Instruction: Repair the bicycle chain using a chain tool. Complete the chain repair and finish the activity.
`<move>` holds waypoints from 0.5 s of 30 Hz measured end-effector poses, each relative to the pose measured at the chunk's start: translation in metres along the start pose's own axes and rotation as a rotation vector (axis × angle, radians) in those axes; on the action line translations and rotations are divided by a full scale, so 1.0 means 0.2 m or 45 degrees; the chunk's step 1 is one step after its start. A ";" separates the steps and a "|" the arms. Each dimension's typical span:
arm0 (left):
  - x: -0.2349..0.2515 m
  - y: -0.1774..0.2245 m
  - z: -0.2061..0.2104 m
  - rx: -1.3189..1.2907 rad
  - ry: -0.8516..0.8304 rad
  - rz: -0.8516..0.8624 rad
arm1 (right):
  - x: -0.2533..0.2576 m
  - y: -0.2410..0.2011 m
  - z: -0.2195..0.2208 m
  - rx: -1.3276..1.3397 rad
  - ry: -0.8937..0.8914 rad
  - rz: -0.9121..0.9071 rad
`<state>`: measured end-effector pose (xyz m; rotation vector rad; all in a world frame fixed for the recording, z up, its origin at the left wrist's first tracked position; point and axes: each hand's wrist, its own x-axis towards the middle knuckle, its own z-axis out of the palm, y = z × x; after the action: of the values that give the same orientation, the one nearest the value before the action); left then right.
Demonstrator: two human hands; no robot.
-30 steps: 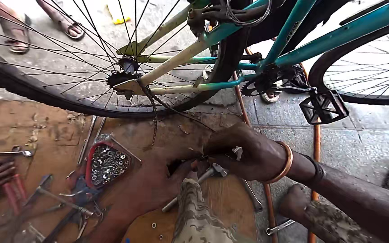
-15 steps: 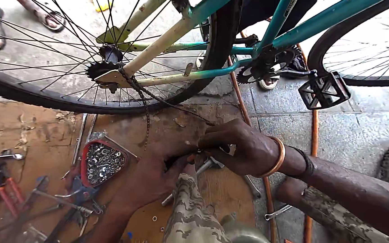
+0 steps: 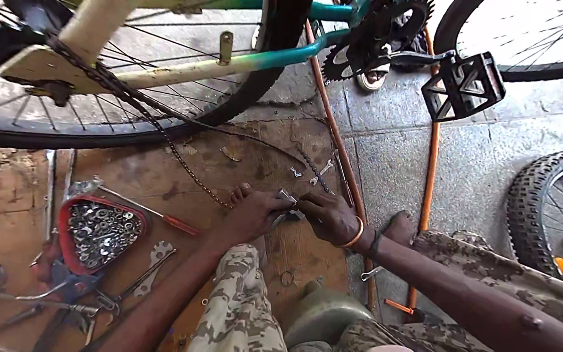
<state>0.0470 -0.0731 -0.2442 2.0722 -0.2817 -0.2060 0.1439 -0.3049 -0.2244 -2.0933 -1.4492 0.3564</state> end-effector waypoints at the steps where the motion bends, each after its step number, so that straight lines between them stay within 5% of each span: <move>1: 0.02 -0.03 0.05 -0.026 -0.037 0.001 | -0.06 0.03 0.06 0.001 0.039 0.049; 8: 0.02 -0.21 0.33 0.233 -0.125 -0.095 | -0.28 0.11 0.33 0.068 0.052 0.275; 11: 0.07 -0.18 0.30 0.111 -0.295 -0.122 | -0.30 0.11 0.39 0.115 0.091 0.372; 15: 0.07 -0.19 0.31 0.180 -0.215 -0.135 | -0.28 0.13 0.41 0.133 0.108 0.436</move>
<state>0.0481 -0.1096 -0.3076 2.2155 -0.2957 -0.4380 0.1006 -0.3377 -0.3114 -2.2402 -0.9997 0.4571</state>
